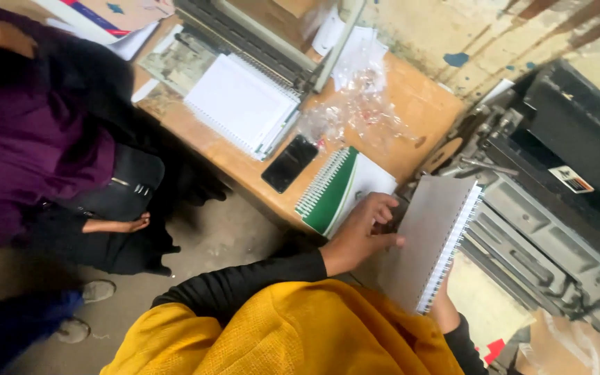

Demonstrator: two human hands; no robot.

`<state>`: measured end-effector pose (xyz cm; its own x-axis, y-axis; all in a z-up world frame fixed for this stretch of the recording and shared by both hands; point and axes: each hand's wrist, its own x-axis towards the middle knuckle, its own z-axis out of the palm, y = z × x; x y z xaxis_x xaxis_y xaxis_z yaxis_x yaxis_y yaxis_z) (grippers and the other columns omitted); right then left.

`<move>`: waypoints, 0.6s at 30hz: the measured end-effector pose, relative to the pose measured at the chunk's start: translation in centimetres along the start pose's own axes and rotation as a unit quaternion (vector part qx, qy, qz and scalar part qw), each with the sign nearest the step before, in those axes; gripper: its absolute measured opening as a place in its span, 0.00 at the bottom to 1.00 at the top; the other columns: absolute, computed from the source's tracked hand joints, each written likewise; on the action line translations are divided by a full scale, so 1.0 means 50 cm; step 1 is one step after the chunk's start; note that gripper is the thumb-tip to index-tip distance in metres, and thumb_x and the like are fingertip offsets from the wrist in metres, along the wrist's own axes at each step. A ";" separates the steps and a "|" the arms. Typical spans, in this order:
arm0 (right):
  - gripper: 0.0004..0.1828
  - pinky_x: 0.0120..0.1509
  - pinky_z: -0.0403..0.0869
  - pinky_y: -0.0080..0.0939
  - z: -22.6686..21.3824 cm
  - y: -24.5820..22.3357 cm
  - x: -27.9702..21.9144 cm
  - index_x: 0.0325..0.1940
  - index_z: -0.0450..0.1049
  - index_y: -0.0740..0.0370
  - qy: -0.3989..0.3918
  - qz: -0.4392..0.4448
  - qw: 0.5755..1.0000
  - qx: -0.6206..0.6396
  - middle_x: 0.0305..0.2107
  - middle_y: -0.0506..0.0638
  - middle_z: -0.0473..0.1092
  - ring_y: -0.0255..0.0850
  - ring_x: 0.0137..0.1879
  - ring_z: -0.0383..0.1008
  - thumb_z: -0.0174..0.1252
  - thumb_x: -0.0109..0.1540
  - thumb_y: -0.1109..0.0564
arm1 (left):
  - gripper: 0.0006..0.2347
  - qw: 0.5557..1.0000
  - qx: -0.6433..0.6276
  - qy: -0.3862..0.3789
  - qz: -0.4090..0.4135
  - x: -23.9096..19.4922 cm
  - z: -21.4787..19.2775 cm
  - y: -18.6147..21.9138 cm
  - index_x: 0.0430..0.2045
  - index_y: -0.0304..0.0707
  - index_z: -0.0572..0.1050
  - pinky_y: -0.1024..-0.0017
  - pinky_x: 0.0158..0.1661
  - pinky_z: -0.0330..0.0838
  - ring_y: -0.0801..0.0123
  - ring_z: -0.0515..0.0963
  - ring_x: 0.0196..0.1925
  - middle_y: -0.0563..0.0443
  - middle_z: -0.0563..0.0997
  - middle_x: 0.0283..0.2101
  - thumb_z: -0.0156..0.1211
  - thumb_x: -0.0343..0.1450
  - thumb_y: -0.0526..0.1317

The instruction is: Manually punching holes in notebooks using a specialized machine in a print shop.

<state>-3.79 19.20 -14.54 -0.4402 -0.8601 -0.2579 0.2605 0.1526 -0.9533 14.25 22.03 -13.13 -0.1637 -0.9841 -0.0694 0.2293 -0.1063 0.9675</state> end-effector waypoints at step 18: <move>0.25 0.52 0.72 0.60 0.050 0.103 -0.081 0.68 0.60 0.54 -0.154 0.094 0.970 -0.164 0.48 0.64 0.69 0.58 0.50 0.73 0.47 0.66 0.64 | 0.18 0.970 0.226 0.063 -0.061 -0.044 -0.180 -0.053 0.58 0.37 0.61 0.49 0.46 0.70 0.40 0.76 0.49 0.27 0.75 0.42 0.44 0.74 0.43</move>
<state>1.50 22.24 -17.99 -0.1209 -0.8991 -0.4206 0.0010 0.4236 -0.9058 22.61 23.18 -17.72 -0.0376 -0.9806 -0.1924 -0.2325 -0.1787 0.9560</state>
